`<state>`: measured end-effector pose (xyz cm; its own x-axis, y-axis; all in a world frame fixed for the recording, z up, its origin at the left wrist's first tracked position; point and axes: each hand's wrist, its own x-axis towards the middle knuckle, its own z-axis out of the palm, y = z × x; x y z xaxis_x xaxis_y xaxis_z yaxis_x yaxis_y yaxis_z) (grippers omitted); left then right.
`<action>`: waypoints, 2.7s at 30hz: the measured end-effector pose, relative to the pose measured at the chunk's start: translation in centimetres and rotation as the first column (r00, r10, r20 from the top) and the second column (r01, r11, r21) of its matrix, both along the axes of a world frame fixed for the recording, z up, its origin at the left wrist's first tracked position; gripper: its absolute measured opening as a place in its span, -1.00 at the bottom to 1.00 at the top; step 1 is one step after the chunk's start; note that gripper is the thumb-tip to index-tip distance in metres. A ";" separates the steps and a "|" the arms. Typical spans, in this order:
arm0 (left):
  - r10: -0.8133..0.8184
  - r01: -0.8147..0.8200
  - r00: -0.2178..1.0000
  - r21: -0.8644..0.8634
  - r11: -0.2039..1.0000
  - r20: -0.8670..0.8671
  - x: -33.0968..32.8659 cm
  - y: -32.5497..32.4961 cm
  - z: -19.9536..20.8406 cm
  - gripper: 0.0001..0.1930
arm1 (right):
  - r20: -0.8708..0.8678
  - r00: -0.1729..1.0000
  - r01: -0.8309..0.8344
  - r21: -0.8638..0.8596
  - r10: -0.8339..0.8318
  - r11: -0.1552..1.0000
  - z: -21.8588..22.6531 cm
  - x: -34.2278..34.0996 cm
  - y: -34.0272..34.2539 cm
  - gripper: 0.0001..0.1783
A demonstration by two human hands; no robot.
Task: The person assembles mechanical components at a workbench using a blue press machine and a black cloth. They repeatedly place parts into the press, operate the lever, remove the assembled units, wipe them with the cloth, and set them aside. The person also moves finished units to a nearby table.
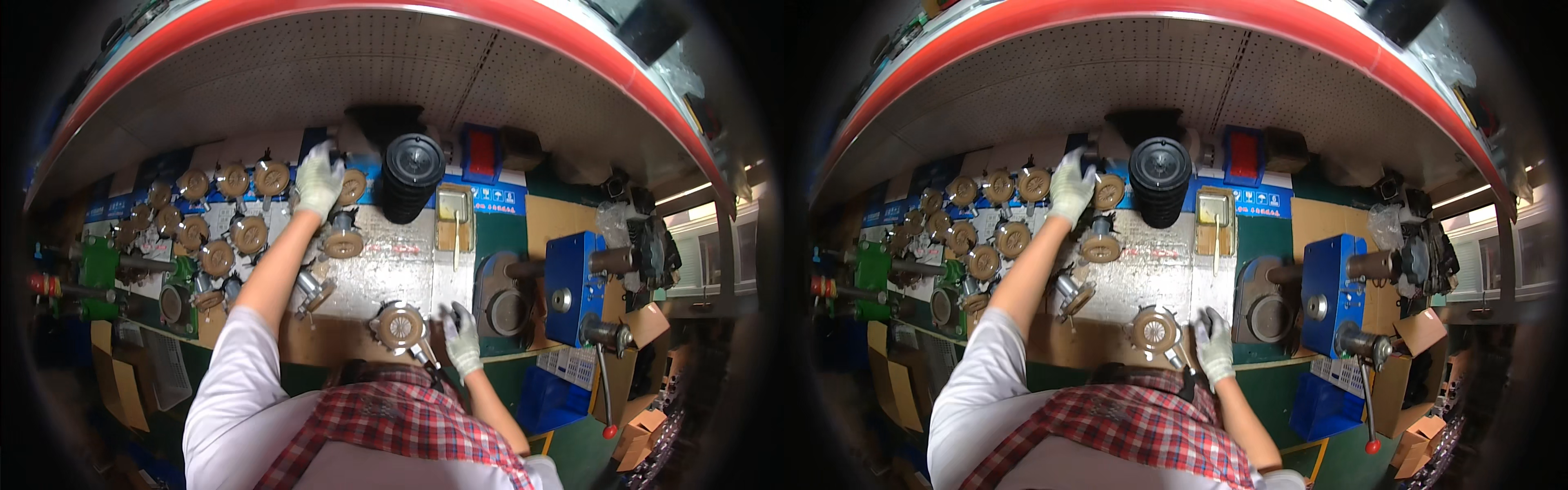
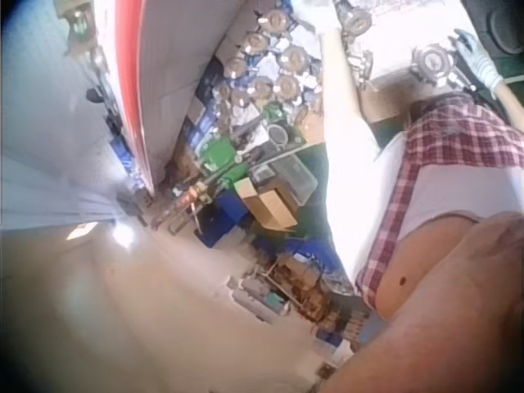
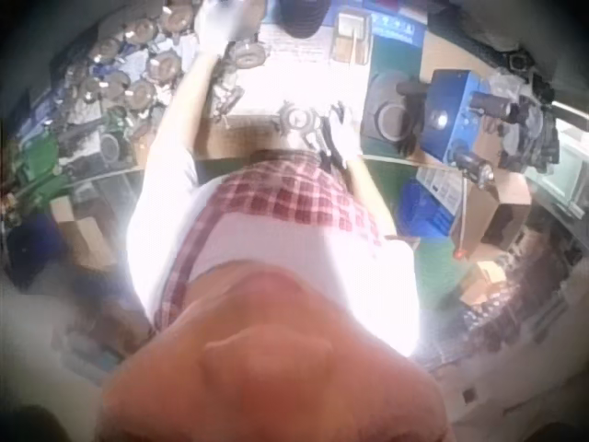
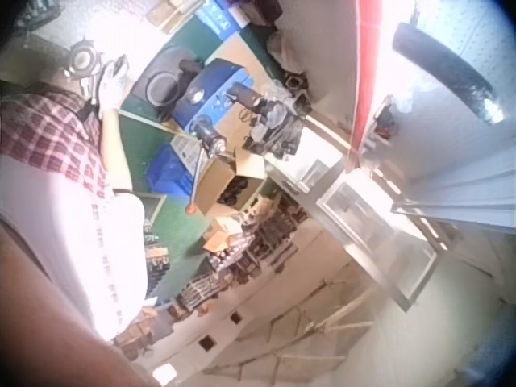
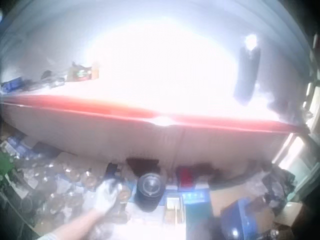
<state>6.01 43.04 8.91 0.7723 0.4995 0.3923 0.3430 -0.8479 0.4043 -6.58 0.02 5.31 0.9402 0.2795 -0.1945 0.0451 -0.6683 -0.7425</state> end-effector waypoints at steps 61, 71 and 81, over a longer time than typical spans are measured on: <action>-0.408 0.080 0.817 -0.622 0.779 -0.407 -27.4 -14.0 9.5 -0.19 | -0.182 0.882 -0.469 -0.261 0.434 0.844 13.7 -1.1 -0.7 -0.58; -0.243 0.032 0.950 -0.709 0.704 -0.198 -19.3 -19.4 -12.8 -0.37 | -0.410 0.906 0.021 -0.212 -0.108 0.977 -6.2 1.7 6.4 -0.07; -0.150 -0.104 0.882 -0.495 0.863 -0.446 -18.6 -21.9 -10.6 -0.40 | -0.253 0.929 0.182 -0.326 -0.271 0.928 -4.7 -0.2 8.7 -0.28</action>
<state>-12.63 21.14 -1.67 0.8098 0.5045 -0.2994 0.5761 -0.5875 0.5683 -6.74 8.69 0.57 0.8615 -0.0454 -0.5058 -0.3195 -0.8226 -0.4703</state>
